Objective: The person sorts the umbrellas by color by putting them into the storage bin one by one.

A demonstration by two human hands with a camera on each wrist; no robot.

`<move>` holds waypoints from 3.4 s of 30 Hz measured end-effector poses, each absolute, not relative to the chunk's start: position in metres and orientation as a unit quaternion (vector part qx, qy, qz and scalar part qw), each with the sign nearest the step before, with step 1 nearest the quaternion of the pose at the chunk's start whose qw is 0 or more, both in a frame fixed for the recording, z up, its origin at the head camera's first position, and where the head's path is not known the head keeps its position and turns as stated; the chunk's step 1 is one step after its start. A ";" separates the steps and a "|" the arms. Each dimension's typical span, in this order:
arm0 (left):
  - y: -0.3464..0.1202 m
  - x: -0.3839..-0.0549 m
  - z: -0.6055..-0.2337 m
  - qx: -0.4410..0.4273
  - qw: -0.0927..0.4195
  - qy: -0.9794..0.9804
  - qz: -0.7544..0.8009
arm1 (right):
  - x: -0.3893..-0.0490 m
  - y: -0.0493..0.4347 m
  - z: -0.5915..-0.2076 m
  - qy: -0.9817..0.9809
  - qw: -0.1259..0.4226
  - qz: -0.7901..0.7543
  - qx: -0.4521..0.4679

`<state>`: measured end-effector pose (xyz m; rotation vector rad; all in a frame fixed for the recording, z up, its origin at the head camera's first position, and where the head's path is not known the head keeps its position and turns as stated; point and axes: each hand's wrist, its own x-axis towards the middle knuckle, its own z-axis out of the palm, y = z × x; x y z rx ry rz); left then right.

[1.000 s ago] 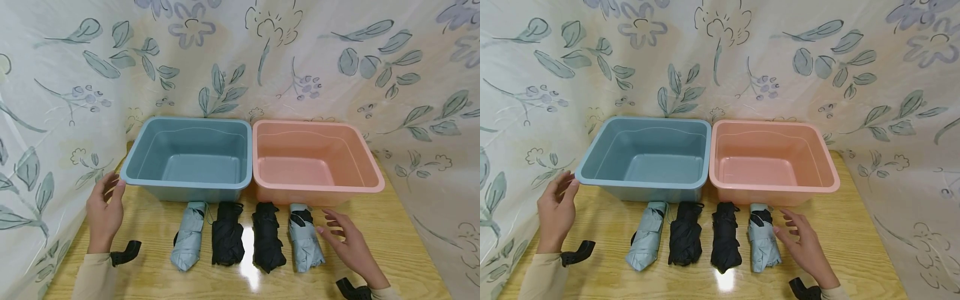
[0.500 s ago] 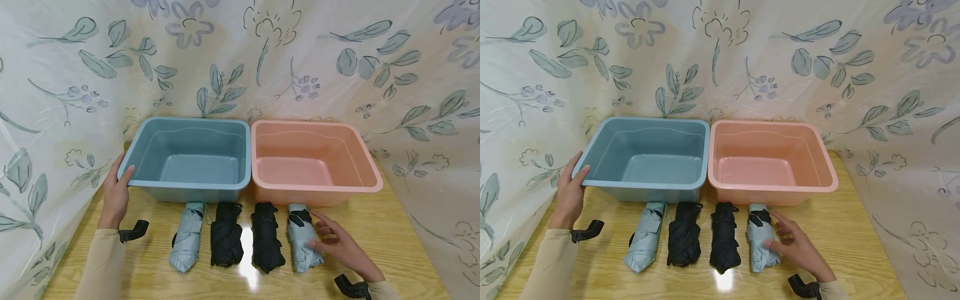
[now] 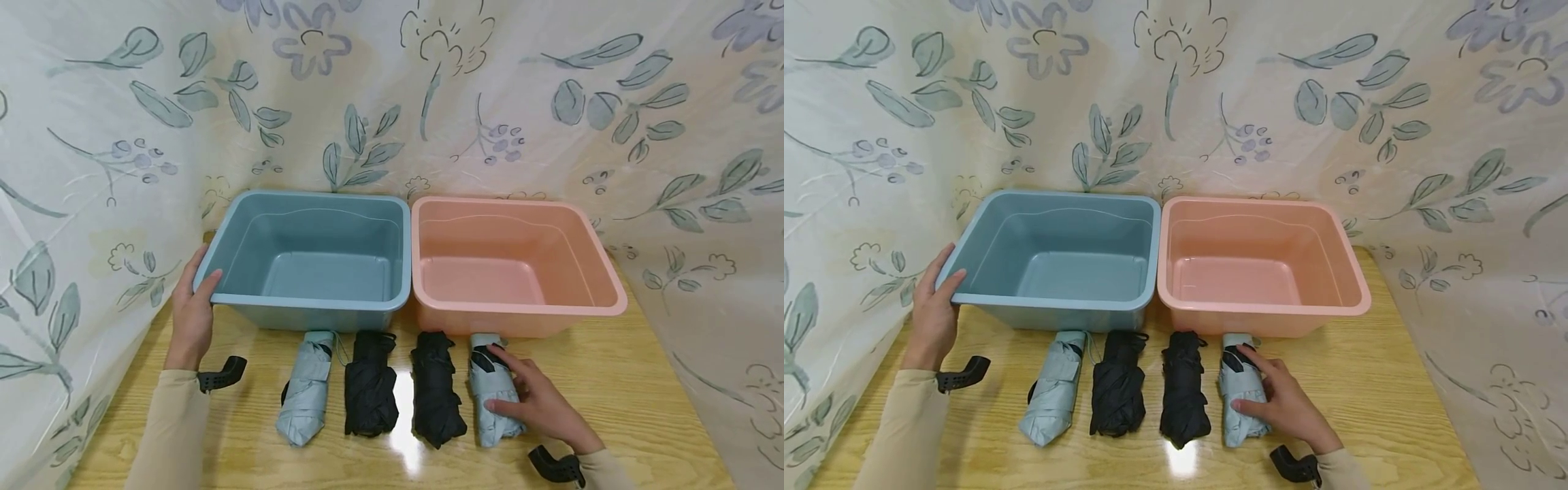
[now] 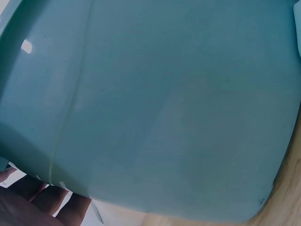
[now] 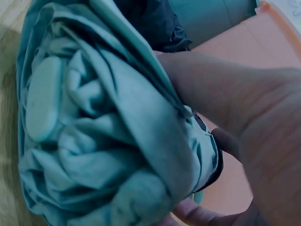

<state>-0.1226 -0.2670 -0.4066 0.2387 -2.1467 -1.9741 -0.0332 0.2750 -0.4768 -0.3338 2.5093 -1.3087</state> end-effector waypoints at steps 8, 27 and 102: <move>-0.263 -0.122 -0.407 0.089 0.124 -0.712 -0.685 | -0.034 0.265 -0.472 0.897 0.127 -0.409 -0.109; -0.262 -0.121 -0.410 0.098 0.130 -0.719 -0.675 | -0.010 0.268 -0.488 0.793 0.066 -0.604 -0.039; -0.263 -0.125 -0.411 0.118 0.145 -0.728 -0.660 | -0.245 -0.106 -0.363 0.771 0.213 -0.592 -0.096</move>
